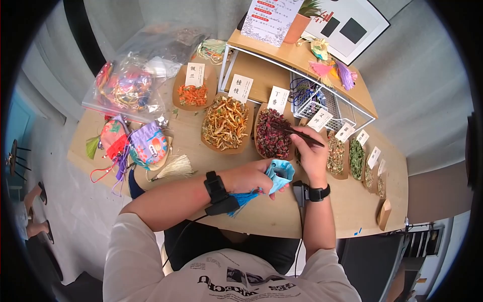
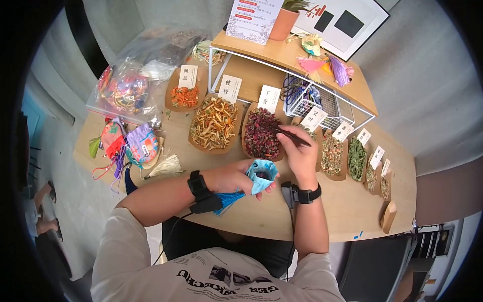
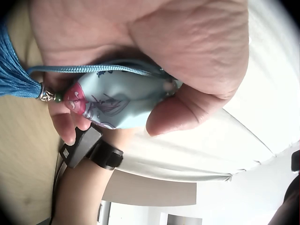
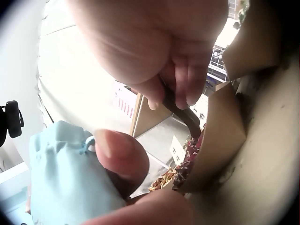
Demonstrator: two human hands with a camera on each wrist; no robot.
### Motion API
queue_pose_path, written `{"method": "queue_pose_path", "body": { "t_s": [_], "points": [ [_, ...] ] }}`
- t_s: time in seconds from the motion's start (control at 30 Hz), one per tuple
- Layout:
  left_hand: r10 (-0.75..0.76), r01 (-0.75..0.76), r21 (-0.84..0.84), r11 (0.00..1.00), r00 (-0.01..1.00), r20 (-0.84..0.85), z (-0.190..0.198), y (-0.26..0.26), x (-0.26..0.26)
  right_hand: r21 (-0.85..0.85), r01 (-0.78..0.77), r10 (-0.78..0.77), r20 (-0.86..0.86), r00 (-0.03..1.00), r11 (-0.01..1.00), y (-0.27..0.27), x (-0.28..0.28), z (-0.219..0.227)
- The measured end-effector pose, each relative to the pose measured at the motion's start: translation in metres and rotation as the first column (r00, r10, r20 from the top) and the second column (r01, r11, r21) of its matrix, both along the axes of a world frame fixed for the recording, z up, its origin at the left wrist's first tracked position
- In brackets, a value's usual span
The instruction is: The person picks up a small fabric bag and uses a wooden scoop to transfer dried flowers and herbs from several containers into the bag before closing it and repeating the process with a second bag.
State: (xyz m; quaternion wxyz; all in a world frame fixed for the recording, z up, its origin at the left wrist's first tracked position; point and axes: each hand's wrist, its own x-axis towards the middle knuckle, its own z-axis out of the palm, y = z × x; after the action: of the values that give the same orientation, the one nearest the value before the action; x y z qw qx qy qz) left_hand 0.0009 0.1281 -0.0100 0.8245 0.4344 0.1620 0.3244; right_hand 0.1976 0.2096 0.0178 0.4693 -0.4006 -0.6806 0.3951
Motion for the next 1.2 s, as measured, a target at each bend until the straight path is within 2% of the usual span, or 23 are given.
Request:
{"method": "queue_pose_path", "body": {
  "t_s": [0.03, 0.1, 0.2, 0.23, 0.3, 0.47, 0.53, 0.77, 0.83, 0.97, 1.03, 1.13, 1.2],
  "points": [
    [-0.008, 0.008, 0.005, 1.0, 1.0, 0.016, -0.002, 0.0, -0.001, 0.0, -0.005, 0.005, 0.002, 1.0, 1.0, -0.001, 0.004, 0.001],
    [-0.022, 0.022, 0.008, 1.0, 1.0, 0.02, -0.004, 0.0, -0.003, -0.057, 0.0, -0.005, -0.099, 0.995, 0.998, -0.002, 0.011, 0.004],
    [-0.021, 0.022, -0.015, 1.0, 0.999, 0.027, 0.001, -0.003, 0.0, -0.038, 0.041, -0.046, -0.115, 0.992, 0.998, -0.001, 0.001, 0.005],
    [0.002, 0.0, -0.042, 0.999, 0.999, 0.032, 0.002, -0.004, 0.001, -0.037, 0.043, -0.047, -0.116, 0.992, 0.998, -0.001, 0.0, 0.004],
    [-0.021, 0.024, -0.059, 0.998, 0.998, 0.054, 0.0, -0.002, 0.001, -0.029, 0.049, -0.049, -0.014, 0.999, 0.998, 0.001, 0.0, -0.001],
    [-0.023, 0.032, -0.095, 0.995, 0.995, 0.101, 0.004, -0.004, 0.001, -0.058, 0.051, -0.054, -0.048, 0.997, 0.997, 0.001, 0.003, 0.0],
    [-0.016, 0.016, 0.006, 1.0, 1.0, 0.003, 0.011, -0.004, 0.001, -0.063, 0.073, -0.077, -0.069, 0.995, 0.995, 0.002, 0.0, -0.001],
    [0.008, -0.008, -0.002, 1.0, 0.999, -0.041, -0.001, 0.002, 0.003, -0.081, 0.06, -0.063, -0.037, 0.997, 0.995, 0.004, -0.003, -0.005],
    [0.024, -0.023, -0.009, 1.0, 1.0, 0.019, -0.006, 0.003, 0.005, -0.077, 0.066, -0.07, -0.04, 0.997, 0.995, 0.004, -0.002, -0.005],
    [0.044, -0.044, 0.006, 0.999, 0.999, 0.019, -0.007, 0.002, 0.006, -0.101, 0.071, -0.079, -0.072, 0.994, 0.992, 0.003, -0.001, -0.005],
    [0.046, -0.044, -0.039, 0.998, 0.998, 0.042, -0.005, 0.001, 0.006, -0.094, 0.083, -0.091, -0.086, 0.992, 0.992, 0.004, 0.002, -0.002],
    [0.042, -0.04, -0.049, 0.998, 0.999, 0.028, -0.003, 0.002, 0.005, -0.087, 0.035, -0.049, -0.16, 0.986, 0.996, 0.008, 0.017, 0.007],
    [0.053, -0.048, -0.095, 0.994, 0.998, 0.042, -0.005, 0.001, 0.005, -0.171, -0.032, -0.04, -0.405, 0.914, 0.985, 0.008, 0.028, 0.011]
  ]
}}
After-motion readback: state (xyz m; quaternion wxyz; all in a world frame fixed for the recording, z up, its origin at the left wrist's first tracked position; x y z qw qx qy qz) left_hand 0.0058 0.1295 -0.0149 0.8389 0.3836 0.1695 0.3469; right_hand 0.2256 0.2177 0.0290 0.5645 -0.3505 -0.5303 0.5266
